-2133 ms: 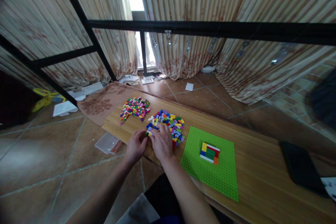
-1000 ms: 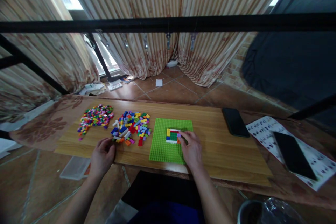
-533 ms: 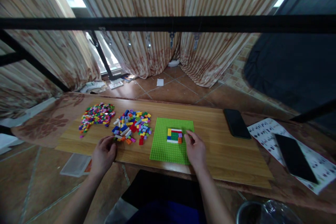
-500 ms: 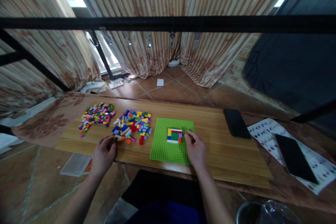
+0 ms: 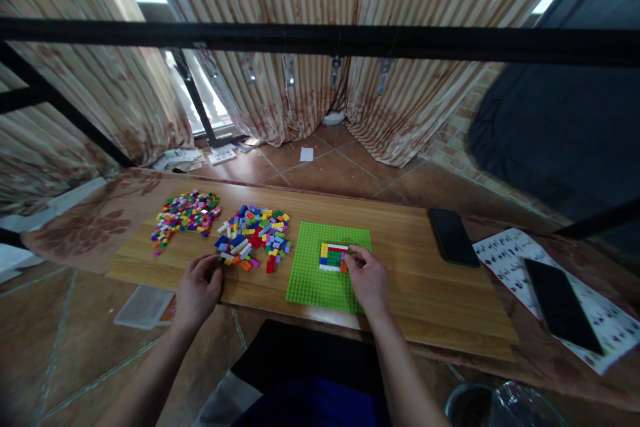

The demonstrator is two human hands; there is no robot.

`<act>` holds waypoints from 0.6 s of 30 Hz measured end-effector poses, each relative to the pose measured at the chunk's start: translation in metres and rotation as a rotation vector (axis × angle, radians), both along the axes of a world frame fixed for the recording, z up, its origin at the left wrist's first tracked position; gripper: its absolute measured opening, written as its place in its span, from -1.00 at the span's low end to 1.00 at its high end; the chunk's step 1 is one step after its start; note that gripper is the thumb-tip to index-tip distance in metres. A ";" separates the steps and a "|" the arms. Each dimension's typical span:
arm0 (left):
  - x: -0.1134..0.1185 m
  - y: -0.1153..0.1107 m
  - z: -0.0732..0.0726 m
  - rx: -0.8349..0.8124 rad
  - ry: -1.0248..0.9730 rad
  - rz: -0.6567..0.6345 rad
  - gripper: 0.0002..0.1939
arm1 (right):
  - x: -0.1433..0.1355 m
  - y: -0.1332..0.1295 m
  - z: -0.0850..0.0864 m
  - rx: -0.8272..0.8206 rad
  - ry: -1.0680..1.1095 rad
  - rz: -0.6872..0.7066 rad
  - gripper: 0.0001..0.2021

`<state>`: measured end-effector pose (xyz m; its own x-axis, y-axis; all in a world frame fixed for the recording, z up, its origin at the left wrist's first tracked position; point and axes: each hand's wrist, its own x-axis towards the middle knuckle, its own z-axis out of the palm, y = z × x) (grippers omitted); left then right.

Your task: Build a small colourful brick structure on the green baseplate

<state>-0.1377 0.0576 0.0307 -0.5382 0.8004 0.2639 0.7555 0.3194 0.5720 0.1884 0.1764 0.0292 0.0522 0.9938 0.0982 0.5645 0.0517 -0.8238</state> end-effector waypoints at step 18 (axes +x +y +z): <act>0.004 0.001 0.005 -0.039 -0.015 0.014 -0.68 | 0.013 0.042 0.001 -0.268 0.090 0.031 -0.70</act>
